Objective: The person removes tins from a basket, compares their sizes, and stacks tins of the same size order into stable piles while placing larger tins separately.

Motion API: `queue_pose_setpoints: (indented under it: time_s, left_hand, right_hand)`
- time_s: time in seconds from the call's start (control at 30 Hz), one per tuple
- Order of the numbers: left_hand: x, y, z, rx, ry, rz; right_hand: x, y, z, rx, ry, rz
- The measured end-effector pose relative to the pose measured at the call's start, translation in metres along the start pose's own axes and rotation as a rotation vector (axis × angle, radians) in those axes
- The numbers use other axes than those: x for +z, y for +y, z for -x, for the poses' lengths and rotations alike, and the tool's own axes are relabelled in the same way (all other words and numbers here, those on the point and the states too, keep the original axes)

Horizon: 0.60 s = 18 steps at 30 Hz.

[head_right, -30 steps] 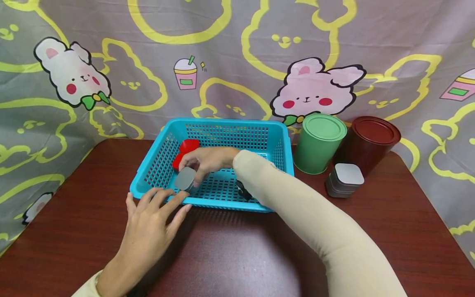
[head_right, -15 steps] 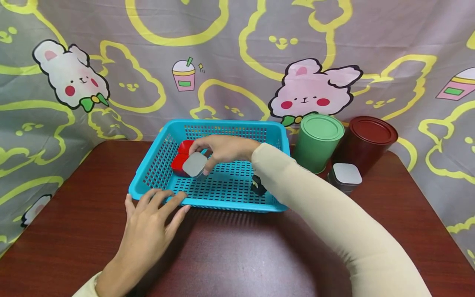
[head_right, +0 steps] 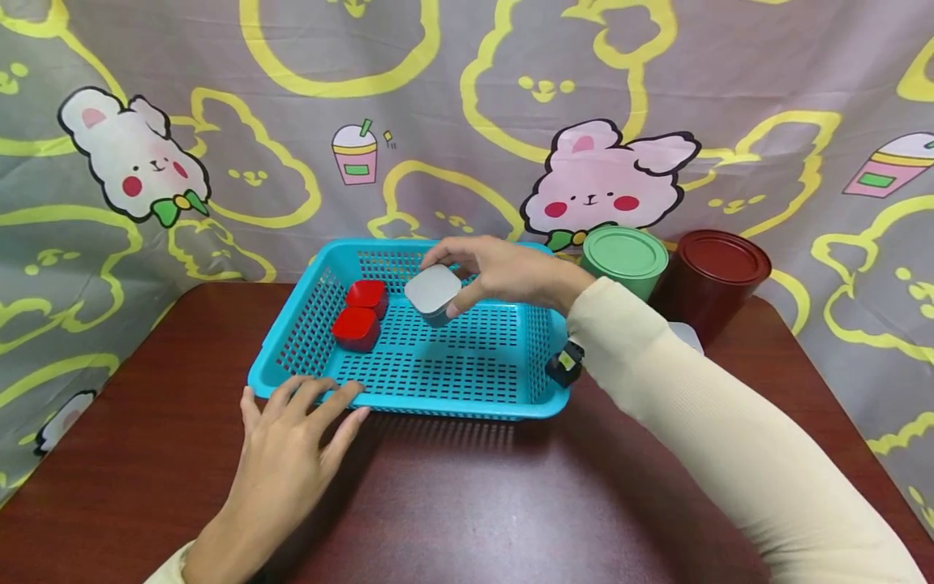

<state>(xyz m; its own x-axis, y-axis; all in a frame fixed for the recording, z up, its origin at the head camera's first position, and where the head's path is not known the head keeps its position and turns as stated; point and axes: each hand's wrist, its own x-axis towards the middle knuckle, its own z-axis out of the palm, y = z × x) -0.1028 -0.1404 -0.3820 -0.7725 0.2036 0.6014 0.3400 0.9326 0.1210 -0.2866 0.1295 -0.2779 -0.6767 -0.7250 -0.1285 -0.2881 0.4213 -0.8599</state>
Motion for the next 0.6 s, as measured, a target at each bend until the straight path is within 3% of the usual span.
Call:
queue_pose_setpoints:
  time_s: [0.43,0.6]
  left_hand:
    - [0.0,0.002,0.0,-0.004,0.005,-0.007]
    - [0.001,0.001,0.001,0.002,0.018,-0.007]
  right_hand:
    - [-0.021,0.014,0.067,0.018,0.241,0.022]
    - [-0.03,0.018,0.096,0.089,0.296,0.062]
